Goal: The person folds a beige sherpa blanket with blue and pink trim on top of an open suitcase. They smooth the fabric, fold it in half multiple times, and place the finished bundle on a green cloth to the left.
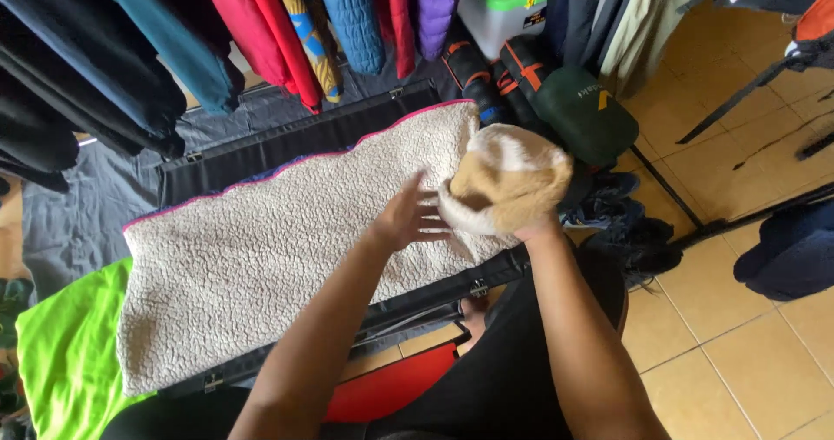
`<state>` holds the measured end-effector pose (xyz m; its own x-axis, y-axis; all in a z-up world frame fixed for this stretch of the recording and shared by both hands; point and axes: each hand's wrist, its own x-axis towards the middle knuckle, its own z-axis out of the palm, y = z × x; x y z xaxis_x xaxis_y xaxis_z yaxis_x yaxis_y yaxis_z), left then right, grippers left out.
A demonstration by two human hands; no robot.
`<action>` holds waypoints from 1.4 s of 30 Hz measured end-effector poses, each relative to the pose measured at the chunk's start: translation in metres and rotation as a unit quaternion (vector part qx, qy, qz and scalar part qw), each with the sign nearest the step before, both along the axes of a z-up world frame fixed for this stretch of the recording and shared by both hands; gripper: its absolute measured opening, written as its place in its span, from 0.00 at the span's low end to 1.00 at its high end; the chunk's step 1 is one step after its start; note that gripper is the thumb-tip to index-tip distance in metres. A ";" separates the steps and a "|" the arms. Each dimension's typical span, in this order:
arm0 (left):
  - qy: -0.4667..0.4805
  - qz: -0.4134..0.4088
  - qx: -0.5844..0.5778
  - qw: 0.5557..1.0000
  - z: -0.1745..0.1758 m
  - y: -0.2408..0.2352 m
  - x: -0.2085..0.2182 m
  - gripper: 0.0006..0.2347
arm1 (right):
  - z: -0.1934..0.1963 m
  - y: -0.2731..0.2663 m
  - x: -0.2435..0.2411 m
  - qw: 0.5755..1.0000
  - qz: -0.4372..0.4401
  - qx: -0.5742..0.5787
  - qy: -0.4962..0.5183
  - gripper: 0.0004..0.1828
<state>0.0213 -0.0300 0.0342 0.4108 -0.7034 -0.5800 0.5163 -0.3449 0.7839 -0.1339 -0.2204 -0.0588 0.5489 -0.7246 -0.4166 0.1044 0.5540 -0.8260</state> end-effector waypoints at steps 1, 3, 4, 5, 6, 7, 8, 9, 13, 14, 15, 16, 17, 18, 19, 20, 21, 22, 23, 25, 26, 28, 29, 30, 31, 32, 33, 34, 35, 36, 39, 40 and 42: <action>0.037 -0.050 -0.005 0.998 -0.012 -0.008 0.007 0.36 | 0.004 -0.001 0.004 1.000 -0.007 0.016 -0.006 0.26; 0.071 -0.099 -0.011 0.993 -0.030 -0.022 0.013 0.28 | 0.009 -0.001 0.007 0.999 -0.012 0.031 -0.015 0.26; 0.087 -0.049 -0.066 0.993 -0.036 -0.028 0.012 0.23 | 0.010 -0.001 0.006 0.998 -0.022 0.049 -0.022 0.26; 0.106 -0.002 -0.117 0.987 -0.044 -0.033 0.009 0.20 | 0.010 0.001 0.003 0.997 -0.034 0.069 -0.027 0.26; 0.106 -0.003 -0.117 0.987 -0.038 -0.035 0.007 0.20 | 0.011 -0.002 0.001 0.997 -0.035 0.070 -0.027 0.26; 0.183 0.115 -0.190 0.958 -0.032 -0.038 0.004 0.18 | 0.012 -0.006 -0.001 0.994 -0.048 0.090 -0.032 0.26; 0.256 0.230 -0.257 0.903 -0.025 -0.041 0.001 0.17 | 0.013 -0.010 -0.003 0.991 -0.061 0.110 -0.037 0.27; 0.257 0.229 -0.255 0.903 -0.025 -0.041 0.003 0.17 | 0.013 -0.014 -0.010 0.991 -0.064 0.110 -0.036 0.27; 0.334 0.261 -0.289 0.858 -0.058 -0.046 0.019 0.24 | 0.016 -0.029 -0.035 0.981 -0.094 0.164 -0.045 0.27; 0.332 0.240 -0.293 0.864 -0.074 -0.048 0.027 0.29 | 0.017 -0.033 -0.040 0.977 -0.103 0.182 -0.050 0.28; 0.332 0.239 -0.292 0.864 -0.059 -0.044 0.018 0.29 | 0.017 -0.034 -0.042 0.976 -0.104 0.183 -0.050 0.28; 0.307 0.232 -0.267 0.884 -0.044 -0.040 0.009 0.28 | 0.018 -0.036 -0.044 0.971 -0.115 0.203 -0.056 0.28; 0.282 0.224 -0.241 0.901 -0.029 -0.038 0.001 0.27 | 0.018 -0.038 -0.046 0.965 -0.127 0.223 -0.062 0.28; 0.281 0.222 -0.240 0.902 -0.064 -0.047 0.009 0.27 | 0.053 -0.024 -0.036 0.964 -0.128 0.224 -0.063 0.28; 0.274 0.157 -0.253 0.915 -0.101 -0.056 0.016 0.28 | 0.088 -0.010 -0.028 0.984 -0.101 0.102 0.103 0.35; 0.265 0.092 -0.265 0.923 -0.137 -0.064 0.022 0.29 | 0.123 0.003 -0.020 0.961 -0.069 -0.023 0.265 0.45; 0.265 0.092 -0.266 0.922 -0.108 -0.054 0.010 0.29 | 0.083 -0.010 -0.022 0.961 -0.068 -0.024 0.266 0.45; 0.244 0.088 -0.293 0.920 -0.078 -0.044 -0.001 0.30 | 0.043 -0.023 -0.023 0.928 0.062 -0.154 0.333 0.39; 0.223 0.085 -0.320 0.917 -0.049 -0.033 -0.012 0.32 | 0.002 -0.036 -0.024 0.858 0.192 -0.277 0.386 0.34; 0.199 0.066 -0.339 0.917 -0.044 -0.027 0.003 0.37 | -0.004 -0.029 -0.038 0.786 0.262 -0.341 0.444 0.27; 0.174 0.046 -0.358 0.916 -0.042 -0.023 0.010 0.42 | -0.008 -0.025 -0.045 0.701 0.326 -0.399 0.493 0.22; 0.154 0.070 -0.327 0.930 -0.042 -0.025 0.010 0.42 | 0.021 -0.009 -0.042 0.696 0.328 -0.406 0.493 0.24; 0.132 0.091 -0.294 0.942 -0.041 -0.027 0.013 0.43 | 0.036 -0.002 -0.039 0.694 0.329 -0.413 0.490 0.25; 0.130 0.094 -0.296 0.942 -0.062 -0.027 0.019 0.43 | 0.023 -0.010 -0.035 0.692 0.330 -0.416 0.489 0.25; 0.127 0.110 -0.211 0.963 -0.084 -0.026 0.026 0.34 | 0.010 -0.017 -0.031 0.728 0.266 -0.419 0.473 0.27; 0.124 0.126 -0.125 0.976 -0.107 -0.025 0.034 0.27 | -0.004 -0.025 -0.026 0.760 0.201 -0.419 0.455 0.28; 0.122 0.128 -0.126 0.976 -0.087 -0.018 0.026 0.27 | 0.022 -0.012 -0.021 0.760 0.201 -0.420 0.453 0.28; 0.026 0.109 -0.093 0.989 -0.067 -0.011 0.019 0.24 | 0.049 0.000 -0.016 0.821 0.175 -0.367 0.401 0.34; -0.070 0.087 -0.057 0.992 -0.048 -0.003 0.010 0.23 | 0.074 0.014 -0.013 0.874 0.146 -0.308 0.347 0.42; -0.070 0.086 -0.055 0.992 -0.070 0.002 0.021 0.23 | 0.091 0.025 -0.008 0.874 0.147 -0.306 0.347 0.42; -0.591 -0.103 -0.158 0.785 -0.119 0.012 0.040 0.18 | 0.122 0.056 0.002 0.850 0.245 -0.231 0.406 0.70; -0.458 -0.044 -0.134 0.878 -0.124 0.011 0.036 0.16 | 0.120 0.064 0.004 0.864 0.239 -0.240 0.372 0.65; -0.315 0.022 -0.109 0.942 -0.117 0.009 0.029 0.14 | 0.110 0.065 0.007 0.877 0.235 -0.254 0.334 0.61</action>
